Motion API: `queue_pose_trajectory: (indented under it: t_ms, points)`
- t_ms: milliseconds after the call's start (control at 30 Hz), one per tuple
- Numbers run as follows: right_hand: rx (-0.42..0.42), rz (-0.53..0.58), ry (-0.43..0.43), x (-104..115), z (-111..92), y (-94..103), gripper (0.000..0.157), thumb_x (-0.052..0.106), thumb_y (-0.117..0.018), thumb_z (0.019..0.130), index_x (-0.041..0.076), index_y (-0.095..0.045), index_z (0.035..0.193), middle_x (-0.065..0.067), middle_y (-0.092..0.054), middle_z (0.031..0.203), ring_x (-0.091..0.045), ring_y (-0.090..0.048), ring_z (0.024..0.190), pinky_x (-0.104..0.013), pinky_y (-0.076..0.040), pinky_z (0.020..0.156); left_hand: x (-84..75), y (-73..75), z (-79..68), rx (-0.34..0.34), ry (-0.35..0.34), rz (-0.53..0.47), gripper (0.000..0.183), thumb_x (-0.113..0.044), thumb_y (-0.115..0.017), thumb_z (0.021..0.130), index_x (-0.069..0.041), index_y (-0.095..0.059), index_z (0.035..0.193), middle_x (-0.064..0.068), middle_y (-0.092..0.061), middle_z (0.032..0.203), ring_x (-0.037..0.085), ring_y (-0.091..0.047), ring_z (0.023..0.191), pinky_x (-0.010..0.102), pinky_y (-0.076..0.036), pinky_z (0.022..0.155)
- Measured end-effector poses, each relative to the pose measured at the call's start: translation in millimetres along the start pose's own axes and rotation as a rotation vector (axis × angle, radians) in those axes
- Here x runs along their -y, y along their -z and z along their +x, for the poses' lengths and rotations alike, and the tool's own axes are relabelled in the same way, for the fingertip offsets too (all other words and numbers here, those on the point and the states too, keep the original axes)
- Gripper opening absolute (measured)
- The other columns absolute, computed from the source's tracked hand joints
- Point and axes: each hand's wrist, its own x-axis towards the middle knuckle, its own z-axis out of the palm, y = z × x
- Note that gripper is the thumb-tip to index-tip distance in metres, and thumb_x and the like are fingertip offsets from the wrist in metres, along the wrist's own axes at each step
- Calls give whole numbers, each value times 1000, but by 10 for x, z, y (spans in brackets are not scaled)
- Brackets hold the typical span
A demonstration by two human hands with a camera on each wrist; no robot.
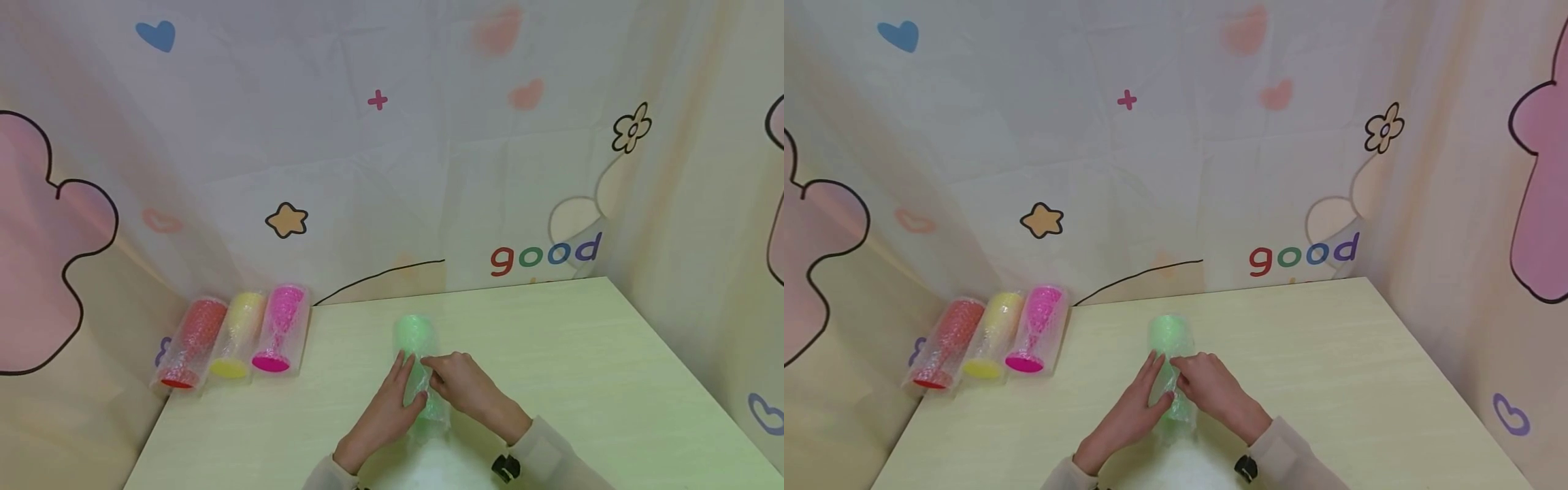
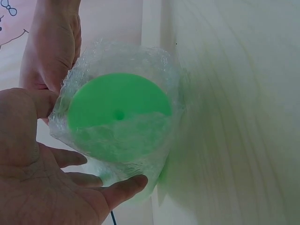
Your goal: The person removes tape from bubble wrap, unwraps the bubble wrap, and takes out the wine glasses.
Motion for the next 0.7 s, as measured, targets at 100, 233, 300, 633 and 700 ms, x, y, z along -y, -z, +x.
queue_pose_trajectory:
  t_ms: [100, 233, 300, 633, 700]
  points:
    - [-6, -4, 10, -1, -1, 2, 27, -6, -65, 84, -2, -70, 109, 3, -64, 62, 4, -36, 49, -12, -36, 50, 6, 0, 3, 3, -3, -2, 70, -43, -45, 101, -12, -18, 158, 12, -5, 167, 39, -23, 149, 62, -34, 112]
    - [-5, -7, 11, 0, -4, 4, 27, -7, -66, 83, -2, -70, 109, 3, -64, 62, 4, -36, 50, -12, -36, 50, 8, 3, 3, 5, -6, 2, 70, -42, -45, 101, -12, -17, 158, 12, -5, 167, 39, -24, 149, 63, -34, 111]
    - [-3, -3, 10, 1, -5, 6, 27, -6, -66, 84, -2, -70, 110, 3, -64, 62, 3, -35, 50, -12, -36, 50, 5, 6, 3, 7, -7, 3, 69, -40, -45, 101, -12, -17, 158, 12, -5, 167, 40, -25, 148, 62, -35, 111]
    - [-4, 33, -4, -25, -9, 12, 26, -5, -63, 86, -1, -72, 110, 6, -57, 57, 4, -29, 49, -12, -33, 49, -6, 30, 0, 24, -6, -10, 68, -34, -46, 101, -12, -18, 158, 12, -5, 167, 39, -26, 148, 61, -35, 111]
    - [-15, 54, -26, -34, -6, 23, 26, -5, -62, 86, 0, -73, 110, 8, -51, 54, 5, -26, 48, -12, -31, 48, 0, 43, -2, 24, 3, -15, 68, -31, -46, 100, -11, -18, 158, 12, -5, 167, 38, -25, 148, 60, -35, 111]
